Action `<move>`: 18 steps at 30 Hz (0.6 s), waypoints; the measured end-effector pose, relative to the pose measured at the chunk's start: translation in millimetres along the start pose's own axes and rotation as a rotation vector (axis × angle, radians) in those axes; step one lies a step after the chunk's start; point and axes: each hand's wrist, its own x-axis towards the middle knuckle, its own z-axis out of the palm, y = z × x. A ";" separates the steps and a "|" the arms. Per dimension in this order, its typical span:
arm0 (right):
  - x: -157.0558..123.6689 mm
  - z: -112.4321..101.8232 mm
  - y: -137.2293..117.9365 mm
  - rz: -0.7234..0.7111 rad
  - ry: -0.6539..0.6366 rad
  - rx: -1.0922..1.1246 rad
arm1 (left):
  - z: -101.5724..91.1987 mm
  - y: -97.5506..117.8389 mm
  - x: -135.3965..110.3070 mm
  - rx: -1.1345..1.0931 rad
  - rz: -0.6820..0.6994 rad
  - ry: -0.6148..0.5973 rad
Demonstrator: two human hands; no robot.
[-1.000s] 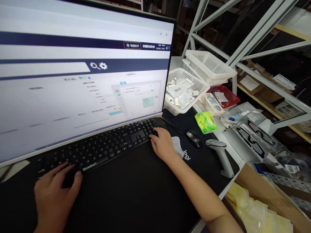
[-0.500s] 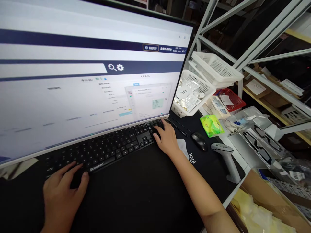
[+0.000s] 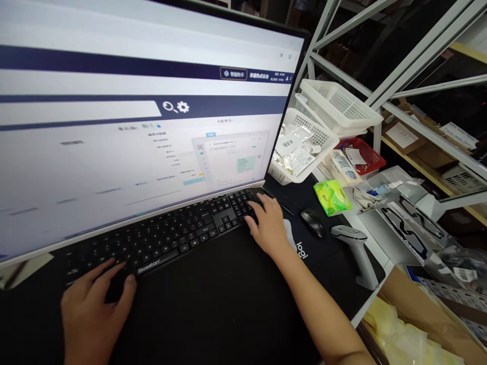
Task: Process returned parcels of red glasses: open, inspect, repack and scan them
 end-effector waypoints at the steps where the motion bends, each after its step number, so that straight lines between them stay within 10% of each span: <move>1: -6.5 -7.2 8.7 0.019 0.029 0.009 | 0.1 0.0 -0.2 -0.001 -0.004 0.002; 11: -81.6 -47.5 135.8 0.275 0.133 -0.171 | 0.9 0.7 0.7 0.036 0.004 0.034; 18: -89.0 -37.9 167.0 0.151 0.047 -0.094 | 4.2 -3.2 1.5 0.097 0.004 0.097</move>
